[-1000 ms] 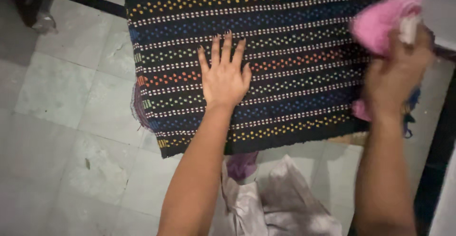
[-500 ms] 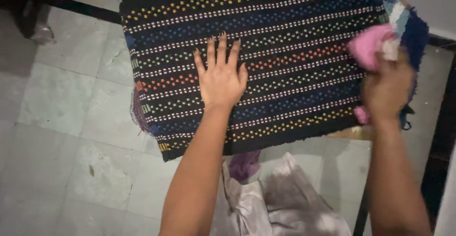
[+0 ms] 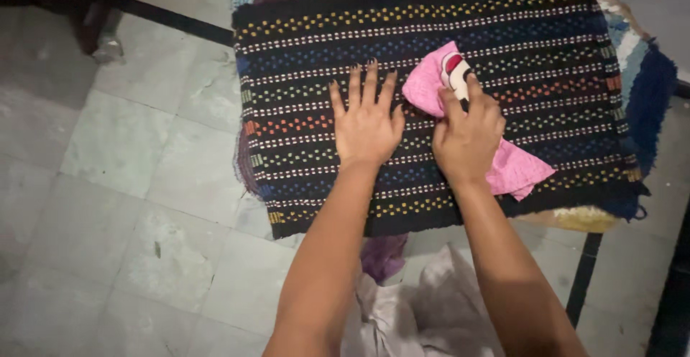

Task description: The person uses a pink cloth to wipe the surface of a patterned rug laid out on a tiled floor. They systematically rub the rug's surface with their right hand while holding it down with their left hand, moving across different sections of the rug.

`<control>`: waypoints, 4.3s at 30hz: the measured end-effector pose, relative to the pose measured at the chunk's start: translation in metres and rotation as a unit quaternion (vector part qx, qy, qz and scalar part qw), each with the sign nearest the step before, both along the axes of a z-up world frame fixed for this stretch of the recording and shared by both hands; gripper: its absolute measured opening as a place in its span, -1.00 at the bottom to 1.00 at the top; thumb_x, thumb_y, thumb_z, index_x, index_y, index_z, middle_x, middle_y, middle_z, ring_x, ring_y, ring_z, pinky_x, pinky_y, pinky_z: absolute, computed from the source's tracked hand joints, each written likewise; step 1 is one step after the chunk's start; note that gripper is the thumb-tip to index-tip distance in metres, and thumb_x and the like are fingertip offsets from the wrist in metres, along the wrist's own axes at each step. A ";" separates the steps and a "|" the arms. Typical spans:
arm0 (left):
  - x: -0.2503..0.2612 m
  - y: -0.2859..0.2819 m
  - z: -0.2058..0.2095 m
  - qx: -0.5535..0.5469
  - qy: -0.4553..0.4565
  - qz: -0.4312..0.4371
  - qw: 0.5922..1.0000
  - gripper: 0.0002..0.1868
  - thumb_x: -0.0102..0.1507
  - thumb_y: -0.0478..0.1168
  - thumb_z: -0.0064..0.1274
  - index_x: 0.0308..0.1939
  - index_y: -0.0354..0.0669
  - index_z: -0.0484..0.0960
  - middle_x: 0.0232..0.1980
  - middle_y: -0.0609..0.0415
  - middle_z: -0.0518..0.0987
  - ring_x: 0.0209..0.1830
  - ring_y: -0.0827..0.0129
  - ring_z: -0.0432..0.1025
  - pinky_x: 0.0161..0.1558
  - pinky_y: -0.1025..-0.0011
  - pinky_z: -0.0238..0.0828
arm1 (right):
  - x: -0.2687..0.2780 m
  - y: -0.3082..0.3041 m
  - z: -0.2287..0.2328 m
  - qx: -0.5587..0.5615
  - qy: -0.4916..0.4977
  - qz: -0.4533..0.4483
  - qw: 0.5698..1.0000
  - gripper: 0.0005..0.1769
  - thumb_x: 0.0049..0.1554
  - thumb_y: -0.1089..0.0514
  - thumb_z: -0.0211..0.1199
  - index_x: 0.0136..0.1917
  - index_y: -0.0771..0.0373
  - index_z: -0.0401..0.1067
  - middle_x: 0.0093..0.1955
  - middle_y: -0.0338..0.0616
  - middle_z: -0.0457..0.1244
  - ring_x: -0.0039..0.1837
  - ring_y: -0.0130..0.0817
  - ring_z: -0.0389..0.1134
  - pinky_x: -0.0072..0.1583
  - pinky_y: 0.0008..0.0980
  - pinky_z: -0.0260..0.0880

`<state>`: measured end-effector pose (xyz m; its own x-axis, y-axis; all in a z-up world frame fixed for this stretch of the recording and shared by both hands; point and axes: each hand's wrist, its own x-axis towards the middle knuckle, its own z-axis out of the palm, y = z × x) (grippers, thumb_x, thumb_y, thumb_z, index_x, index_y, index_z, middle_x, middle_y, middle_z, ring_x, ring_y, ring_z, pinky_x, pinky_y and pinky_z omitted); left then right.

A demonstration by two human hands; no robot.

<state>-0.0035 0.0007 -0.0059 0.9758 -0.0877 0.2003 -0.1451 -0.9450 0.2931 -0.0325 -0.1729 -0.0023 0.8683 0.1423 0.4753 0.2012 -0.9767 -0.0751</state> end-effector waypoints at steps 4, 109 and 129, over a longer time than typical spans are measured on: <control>-0.005 0.001 -0.004 -0.011 -0.012 -0.005 1.000 -0.41 0.30 0.07 -0.07 0.42 0.09 0.42 0.55 0.03 0.27 0.60 0.07 0.05 0.54 -0.24 -0.22 | 0.000 0.000 -0.007 -0.032 0.003 -0.027 0.999 -0.40 0.06 0.22 0.28 0.40 0.01 0.45 0.55 0.06 0.14 0.36 0.12 0.19 0.27 0.06 0.20; 0.016 -0.256 0.162 -0.593 -0.076 -0.190 0.779 0.21 0.15 -0.28 0.19 0.64 -0.17 -0.39 0.59 -0.54 0.03 0.61 -0.28 0.00 0.53 0.04 0.10 | -0.087 -0.331 0.017 0.525 -0.112 -0.033 0.843 -0.59 0.41 0.38 0.09 0.51 0.40 0.31 0.35 -0.03 0.25 0.15 -0.45 0.29 0.17 -0.51 0.39; -0.006 -0.165 0.030 -0.465 0.055 0.048 0.882 -0.18 0.23 -0.22 0.12 0.48 -0.43 0.10 0.05 -0.45 0.63 0.09 -0.20 0.54 0.14 0.09 0.46 | -0.072 -0.184 0.107 0.402 -0.061 -0.061 0.912 -0.36 0.14 0.51 -0.07 0.43 0.29 0.46 0.57 0.16 0.10 0.64 -0.02 0.18 0.62 -0.20 0.18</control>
